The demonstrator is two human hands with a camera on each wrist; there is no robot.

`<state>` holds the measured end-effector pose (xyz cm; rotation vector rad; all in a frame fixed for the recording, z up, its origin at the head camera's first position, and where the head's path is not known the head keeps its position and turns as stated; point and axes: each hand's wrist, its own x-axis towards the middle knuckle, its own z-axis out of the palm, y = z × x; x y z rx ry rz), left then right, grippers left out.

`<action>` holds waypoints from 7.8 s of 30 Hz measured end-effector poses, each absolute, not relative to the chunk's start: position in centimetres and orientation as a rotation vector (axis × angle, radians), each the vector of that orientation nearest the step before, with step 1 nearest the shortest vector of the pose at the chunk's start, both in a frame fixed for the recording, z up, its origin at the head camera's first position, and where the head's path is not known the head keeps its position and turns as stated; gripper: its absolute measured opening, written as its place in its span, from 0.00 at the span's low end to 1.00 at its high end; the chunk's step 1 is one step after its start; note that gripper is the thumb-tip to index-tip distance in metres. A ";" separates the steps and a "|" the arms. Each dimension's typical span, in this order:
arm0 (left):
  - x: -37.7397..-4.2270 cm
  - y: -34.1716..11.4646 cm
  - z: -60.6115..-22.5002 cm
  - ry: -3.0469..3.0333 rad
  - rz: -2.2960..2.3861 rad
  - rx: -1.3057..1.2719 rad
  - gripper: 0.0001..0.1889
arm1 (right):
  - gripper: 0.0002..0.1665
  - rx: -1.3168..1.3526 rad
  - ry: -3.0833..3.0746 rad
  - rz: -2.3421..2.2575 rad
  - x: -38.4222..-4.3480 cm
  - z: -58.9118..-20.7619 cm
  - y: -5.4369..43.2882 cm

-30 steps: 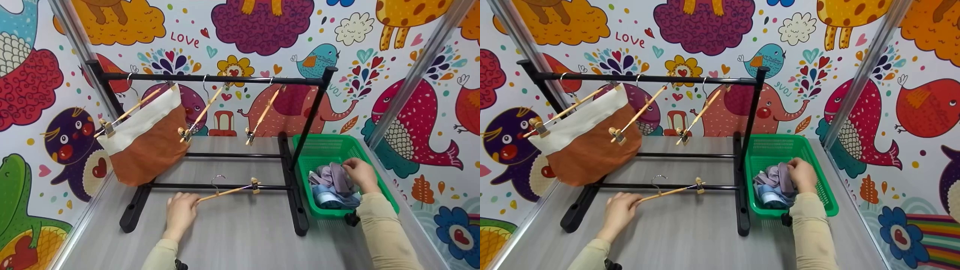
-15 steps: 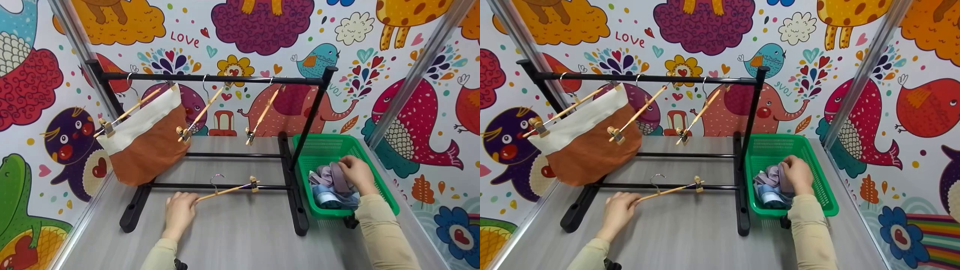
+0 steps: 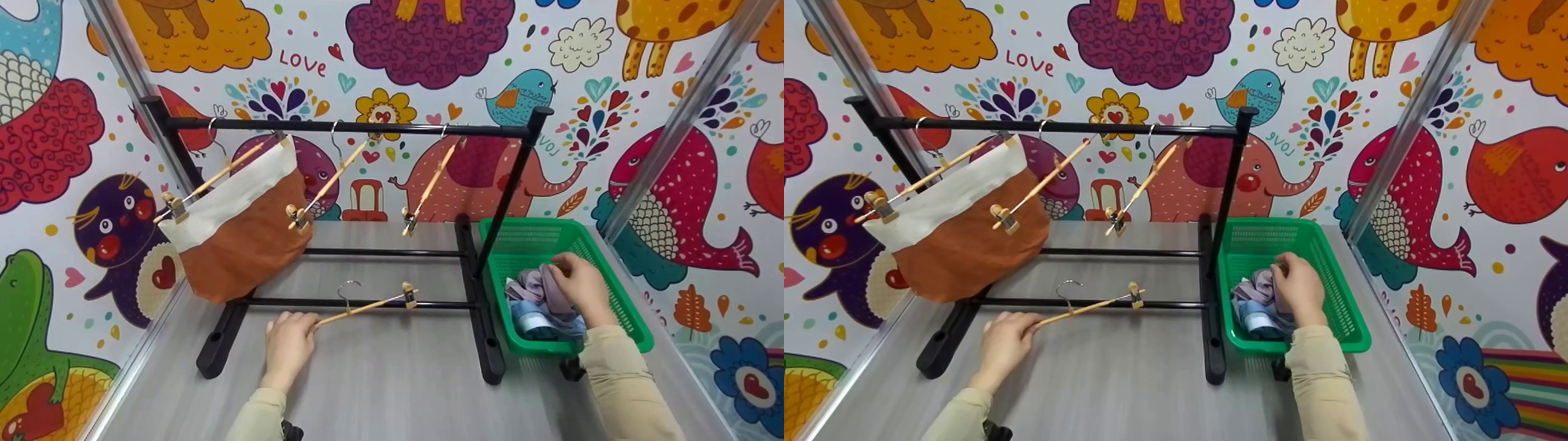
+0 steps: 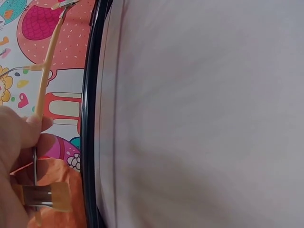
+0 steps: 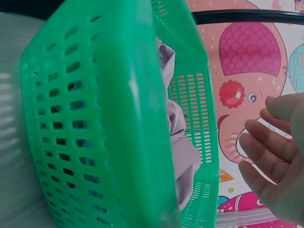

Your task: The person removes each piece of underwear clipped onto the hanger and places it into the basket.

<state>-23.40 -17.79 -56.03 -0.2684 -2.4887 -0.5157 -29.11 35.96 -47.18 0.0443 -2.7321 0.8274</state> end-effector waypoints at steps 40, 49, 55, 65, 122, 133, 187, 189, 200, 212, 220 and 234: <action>-23.0 -20.4 -54.3 -2.456 -0.527 -0.177 0.07 | 0.14 0.394 -2.448 0.849 -27.3 -49.5 30.3; -22.8 -20.4 -53.8 -2.507 -0.545 -0.133 0.07 | 0.14 0.460 -2.372 0.876 -26.7 -50.3 29.0; -22.8 -20.7 -53.6 -2.504 -0.541 -0.114 0.07 | 0.15 0.501 -2.344 0.842 -26.5 -50.8 28.2; -23.0 -21.3 -52.6 -2.499 -0.543 -0.054 0.07 | 0.17 0.530 -2.331 0.903 -26.1 -50.6 26.6; -25.7 -25.9 -41.4 -2.424 -0.472 0.039 0.05 | 0.17 0.572 -2.465 0.810 -25.1 -54.1 21.0; -26.3 -25.7 -39.4 -2.437 -0.476 0.044 0.06 | 0.18 0.581 -2.458 0.795 -25.0 -54.5 20.6; -30.9 -22.2 -31.4 -2.417 -0.528 0.127 0.09 | 0.16 0.590 -2.527 0.942 -25.3 -54.8 16.2; -31.1 -22.1 -31.3 -2.423 -0.531 0.126 0.08 | 0.16 0.615 -2.508 0.944 -25.5 -54.7 16.0; -32.0 -21.6 -31.5 -2.447 -0.531 0.121 0.08 | 0.18 0.685 -2.452 0.944 -26.0 -53.7 14.9; -32.5 -21.5 -32.3 -2.486 -0.517 0.123 0.07 | 0.18 0.723 -2.445 0.927 -26.2 -52.1 13.9; -32.4 -21.5 -32.3 -2.495 -0.503 0.111 0.08 | 0.19 0.747 -2.428 0.922 -26.6 -51.2 13.6; -32.4 -21.8 -32.7 -2.512 -0.477 0.023 0.09 | 0.18 0.789 -2.425 0.877 -27.3 -49.5 13.2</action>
